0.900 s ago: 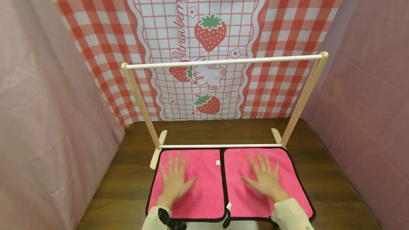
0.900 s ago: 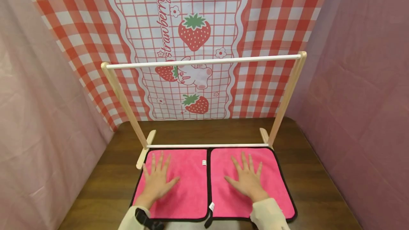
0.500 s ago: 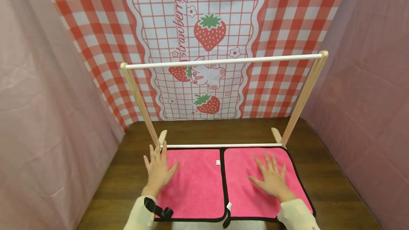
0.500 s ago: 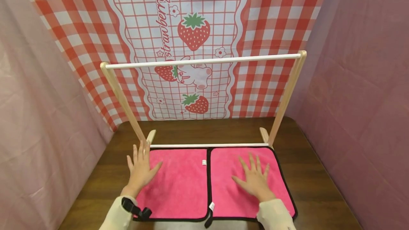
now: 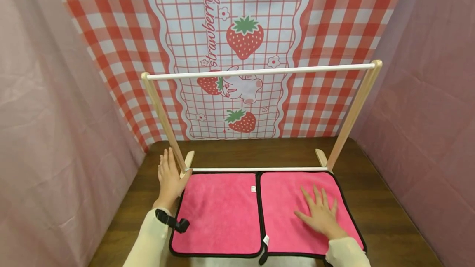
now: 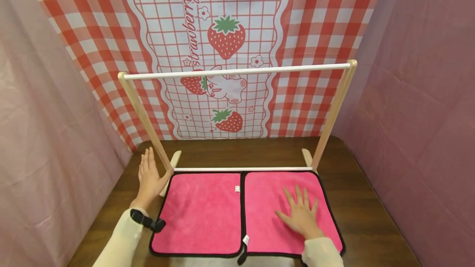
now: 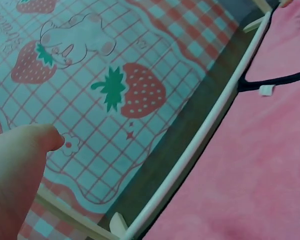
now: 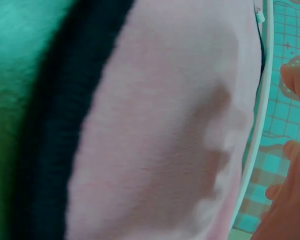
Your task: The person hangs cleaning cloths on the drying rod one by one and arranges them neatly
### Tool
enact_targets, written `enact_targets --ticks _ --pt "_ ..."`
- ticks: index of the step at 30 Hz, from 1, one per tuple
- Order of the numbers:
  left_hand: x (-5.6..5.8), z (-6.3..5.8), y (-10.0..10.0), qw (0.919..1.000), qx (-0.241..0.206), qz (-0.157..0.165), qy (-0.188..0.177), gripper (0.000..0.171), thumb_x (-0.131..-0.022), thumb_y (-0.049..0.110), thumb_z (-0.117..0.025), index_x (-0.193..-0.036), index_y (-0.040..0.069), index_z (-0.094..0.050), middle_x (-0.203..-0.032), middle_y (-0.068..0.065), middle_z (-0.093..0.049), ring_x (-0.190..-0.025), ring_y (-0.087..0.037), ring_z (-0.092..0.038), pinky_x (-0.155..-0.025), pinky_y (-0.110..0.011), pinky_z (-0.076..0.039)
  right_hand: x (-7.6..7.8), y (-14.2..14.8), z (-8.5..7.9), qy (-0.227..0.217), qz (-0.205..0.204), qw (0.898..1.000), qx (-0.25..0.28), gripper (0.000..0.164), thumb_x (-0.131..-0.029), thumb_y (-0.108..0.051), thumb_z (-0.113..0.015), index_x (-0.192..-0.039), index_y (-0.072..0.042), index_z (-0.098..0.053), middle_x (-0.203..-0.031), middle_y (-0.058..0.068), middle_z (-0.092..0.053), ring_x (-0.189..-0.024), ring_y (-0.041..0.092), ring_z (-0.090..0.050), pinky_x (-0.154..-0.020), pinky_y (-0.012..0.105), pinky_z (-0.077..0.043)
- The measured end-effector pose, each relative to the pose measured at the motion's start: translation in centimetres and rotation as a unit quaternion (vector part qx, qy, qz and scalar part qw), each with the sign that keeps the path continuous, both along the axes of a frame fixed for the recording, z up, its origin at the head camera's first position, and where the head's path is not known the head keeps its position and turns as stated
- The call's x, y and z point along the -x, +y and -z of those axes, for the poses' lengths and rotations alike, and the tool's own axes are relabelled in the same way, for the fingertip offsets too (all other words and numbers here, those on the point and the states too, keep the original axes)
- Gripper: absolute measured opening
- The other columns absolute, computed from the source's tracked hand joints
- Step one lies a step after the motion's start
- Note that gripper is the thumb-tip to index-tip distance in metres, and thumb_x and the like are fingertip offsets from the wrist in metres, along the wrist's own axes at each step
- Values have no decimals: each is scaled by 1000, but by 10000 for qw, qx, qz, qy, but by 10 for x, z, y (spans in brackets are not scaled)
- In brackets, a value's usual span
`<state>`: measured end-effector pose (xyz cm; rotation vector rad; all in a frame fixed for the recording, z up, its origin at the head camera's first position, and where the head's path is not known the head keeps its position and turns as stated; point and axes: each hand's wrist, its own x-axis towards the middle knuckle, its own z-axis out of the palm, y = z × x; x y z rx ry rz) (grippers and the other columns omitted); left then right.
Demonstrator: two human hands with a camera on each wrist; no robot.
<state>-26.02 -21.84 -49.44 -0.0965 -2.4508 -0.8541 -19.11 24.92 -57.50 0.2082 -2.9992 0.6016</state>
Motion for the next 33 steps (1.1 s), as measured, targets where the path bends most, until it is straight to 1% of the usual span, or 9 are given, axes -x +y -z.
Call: enact_targets --ticks 5,9,16,19,23,25,29,31,33 --pt "15 -7 -8 9971 -708 10 288 97 -81 15 -76 -154 -8 -16 -153 -37 -21 -140 -53 -20 -114 -64 -21 0 4 10 22 36 10000 71 87 -85 -58 -67 -150 -9 -38 -154 35 -20 -140 60 -10 -103 80 5" --pt "26 -17 -15 9898 -1387 9 336 97 -81 7 -77 -154 -9 -14 -150 -39 -22 -140 -51 -23 -116 -58 -22 -1 6 19 40 46 9999 131 90 -83 -61 -67 -150 -8 -39 -154 36 -20 -138 61 -11 -101 82 4" --pt "41 -37 -22 9797 -1976 -100 309 95 -81 3 -76 -153 -10 -15 -144 -39 -31 -129 -54 -37 -111 -57 -32 -1 10 31 -234 137 9992 280 96 -80 -66 -66 -148 -5 -40 -154 37 -16 -138 62 -8 -96 86 4" --pt "48 -47 -23 9708 -2385 -63 250 94 -83 1 -75 -155 -6 -14 -145 -36 -33 -130 -52 -38 -111 -57 -34 3 9 32 -450 161 9982 372 98 -80 -68 -65 -149 -5 -37 -154 39 -13 -138 62 -4 -96 86 7" --pt "54 -59 -22 9543 -2986 92 127 91 -86 -2 -71 -156 -2 -12 -150 -33 -31 -134 -49 -37 -110 -57 -35 10 7 34 -715 190 9966 371 102 -79 -72 -63 -152 -7 -32 -155 38 -9 -140 61 0 -96 85 7" --pt "57 -64 -21 9510 -3082 228 130 89 -87 -4 -68 -157 -1 -13 -150 -31 -32 -135 -46 -37 -109 -57 -36 12 5 35 -787 186 9960 389 104 -79 -73 -63 -153 -8 -32 -156 37 -8 -140 61 1 -96 86 7" --pt "60 -73 -18 9509 -3042 527 242 84 -88 -8 -64 -156 0 -16 -146 -32 -36 -135 -43 -38 -108 -56 -38 17 3 36 -839 184 9955 392 105 -77 -74 -64 -153 -9 -33 -156 37 -9 -140 61 1 -95 86 7" --pt "62 -77 -17 9500 -3053 590 286 80 -89 -9 -62 -156 0 -18 -144 -31 -37 -134 -43 -39 -107 -56 -39 18 2 37 -869 197 9953 388 104 -77 -74 -65 -153 -10 -34 -156 37 -9 -140 61 2 -95 86 8" --pt "64 -81 -16 9511 -3023 517 361 76 -89 -10 -59 -155 0 -22 -141 -31 -40 -131 -43 -41 -106 -56 -40 21 2 38 -898 199 9949 409 104 -76 -74 -65 -153 -10 -35 -156 36 -8 -140 61 3 -94 86 9"
